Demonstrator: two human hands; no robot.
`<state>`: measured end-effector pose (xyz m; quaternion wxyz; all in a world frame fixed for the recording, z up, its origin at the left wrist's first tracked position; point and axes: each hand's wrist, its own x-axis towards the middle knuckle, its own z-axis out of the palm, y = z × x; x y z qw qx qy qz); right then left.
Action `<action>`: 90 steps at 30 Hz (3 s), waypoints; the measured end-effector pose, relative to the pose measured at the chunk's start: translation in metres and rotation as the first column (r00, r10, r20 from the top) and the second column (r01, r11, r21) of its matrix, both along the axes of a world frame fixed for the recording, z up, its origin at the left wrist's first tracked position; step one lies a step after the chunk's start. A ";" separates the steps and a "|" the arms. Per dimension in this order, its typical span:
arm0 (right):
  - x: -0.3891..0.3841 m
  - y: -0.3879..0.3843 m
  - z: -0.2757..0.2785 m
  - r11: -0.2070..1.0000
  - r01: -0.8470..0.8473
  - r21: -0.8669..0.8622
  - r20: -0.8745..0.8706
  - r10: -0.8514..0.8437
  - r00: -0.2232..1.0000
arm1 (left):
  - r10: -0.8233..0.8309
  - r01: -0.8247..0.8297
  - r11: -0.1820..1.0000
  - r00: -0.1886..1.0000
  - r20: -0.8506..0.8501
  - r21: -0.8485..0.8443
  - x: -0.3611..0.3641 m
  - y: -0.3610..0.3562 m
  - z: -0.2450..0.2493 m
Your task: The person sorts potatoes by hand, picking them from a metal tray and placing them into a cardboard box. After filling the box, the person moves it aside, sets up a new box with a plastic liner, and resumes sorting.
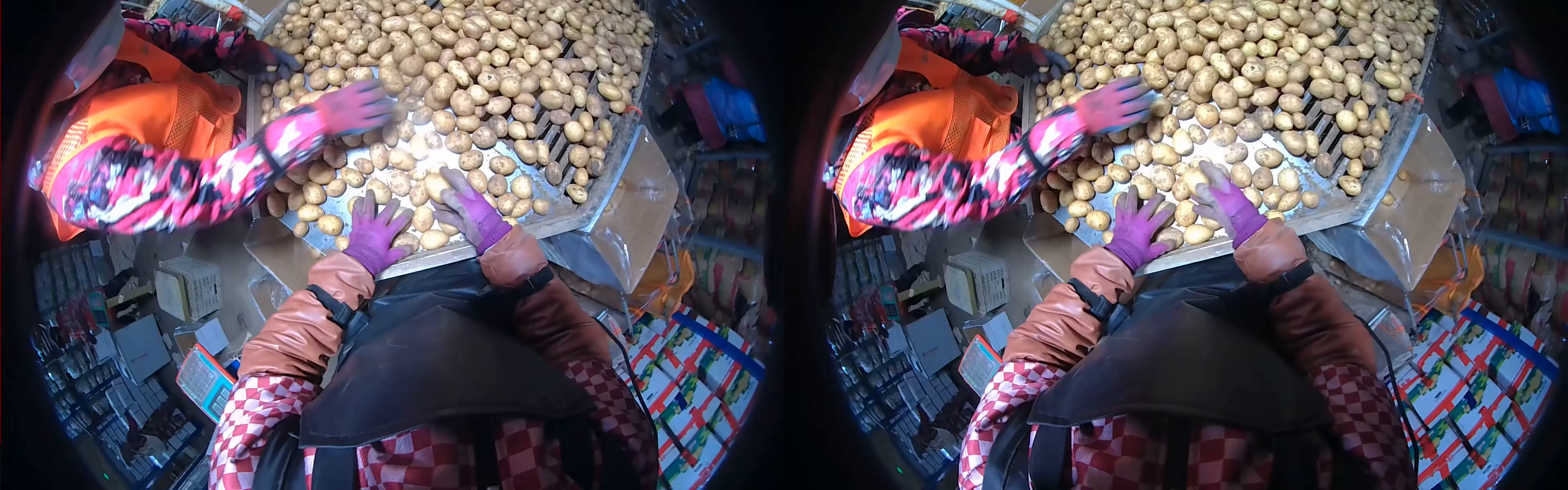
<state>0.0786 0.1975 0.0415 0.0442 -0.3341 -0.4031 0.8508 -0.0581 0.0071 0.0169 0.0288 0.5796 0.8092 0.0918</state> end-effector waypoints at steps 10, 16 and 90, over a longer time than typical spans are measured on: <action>-0.038 0.078 -0.048 -0.151 -0.487 0.860 0.425 -0.316 0.848 | 0.233 -0.221 0.961 0.971 0.057 -0.168 -0.008 -0.074 0.010; -0.024 0.002 -0.046 -0.334 -0.503 0.797 0.536 0.009 0.844 | 0.426 -0.460 0.885 0.862 0.276 0.070 -0.027 -0.101 -0.010; 0.004 -0.016 -0.019 0.942 -0.330 -0.058 -0.182 0.315 0.931 | 0.305 -0.343 0.929 0.923 0.236 0.140 -0.031 -0.012 -0.022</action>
